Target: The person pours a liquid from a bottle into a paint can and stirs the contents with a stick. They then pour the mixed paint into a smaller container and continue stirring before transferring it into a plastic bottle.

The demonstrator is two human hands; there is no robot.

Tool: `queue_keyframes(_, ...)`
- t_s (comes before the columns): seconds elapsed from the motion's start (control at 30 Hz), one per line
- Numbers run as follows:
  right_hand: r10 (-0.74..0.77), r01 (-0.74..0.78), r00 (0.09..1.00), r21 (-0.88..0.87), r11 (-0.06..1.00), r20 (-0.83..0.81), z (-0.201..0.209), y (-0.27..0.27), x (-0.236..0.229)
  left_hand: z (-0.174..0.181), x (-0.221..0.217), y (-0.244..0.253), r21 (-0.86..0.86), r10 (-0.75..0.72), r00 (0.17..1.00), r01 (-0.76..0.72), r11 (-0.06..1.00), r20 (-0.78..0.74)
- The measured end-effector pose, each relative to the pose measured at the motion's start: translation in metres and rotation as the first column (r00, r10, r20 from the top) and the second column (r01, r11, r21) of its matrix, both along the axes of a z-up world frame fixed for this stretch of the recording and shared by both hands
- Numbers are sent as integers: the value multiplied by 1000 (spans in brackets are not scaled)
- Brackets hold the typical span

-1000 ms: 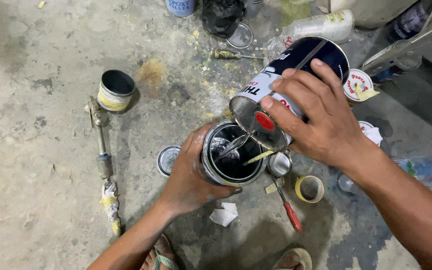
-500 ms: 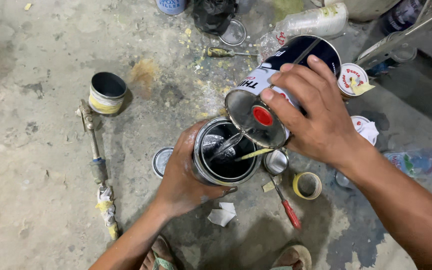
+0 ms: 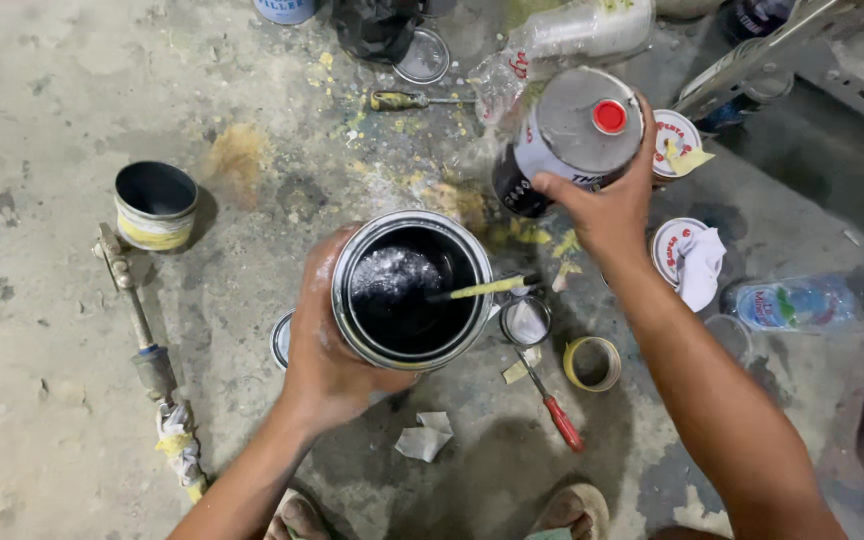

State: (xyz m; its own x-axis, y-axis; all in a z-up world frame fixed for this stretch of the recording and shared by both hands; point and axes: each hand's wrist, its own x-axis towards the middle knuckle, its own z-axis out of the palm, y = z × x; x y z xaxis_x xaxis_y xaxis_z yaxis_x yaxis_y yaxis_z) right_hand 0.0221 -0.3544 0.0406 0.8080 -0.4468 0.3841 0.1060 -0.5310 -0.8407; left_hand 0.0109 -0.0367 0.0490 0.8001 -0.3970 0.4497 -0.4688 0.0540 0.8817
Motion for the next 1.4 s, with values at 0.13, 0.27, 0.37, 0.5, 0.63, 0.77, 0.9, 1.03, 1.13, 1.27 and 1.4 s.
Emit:
queue_keyframes(0.13,-143,138,990,189,972,14,-98,-45,14,5,0,4,113,53,998,-56,992,29)
queue_keyframes(0.27,-278,282,958,62,957,-69,-141,-62,5,-6,0,8,40,33,998,-35,999,58)
queue_keyframes(0.37,-296,309,943,66,949,-152,-154,-65,-9,-9,-1,12,31,49,998,-50,998,38)
queue_keyframes(0.5,-336,309,851,-134,942,-404,-104,-28,-54,-6,-2,13,-41,28,995,-32,999,-94)
queue_keyframes(0.63,30,-32,999,-52,998,-40,-8,33,-76,-11,-5,18,99,32,995,-22,995,-98)
queue_keyframes(0.77,501,-497,865,-189,847,-33,64,81,-75,-7,-10,13,29,-8,995,11,1000,-94)
queue_keyframes(0.9,701,-701,692,-388,598,-170,100,110,-67,-8,-15,17,289,44,999,-35,957,-27)
queue_keyframes(1.03,764,-766,592,-472,436,-256,102,118,-58,0,-19,18,321,1,996,28,947,-89)
queue_keyframes(1.13,662,-608,709,-686,399,-243,105,114,-57,1,-23,20,283,-44,995,67,957,-87)
queue_keyframes(1.27,721,-705,637,-584,402,-272,96,123,-62,-3,-22,25,325,-5,996,32,945,-85)
queue_keyframes(1.4,662,-601,731,-618,507,-167,80,117,-53,-5,-21,26,365,-4,996,37,930,-90)
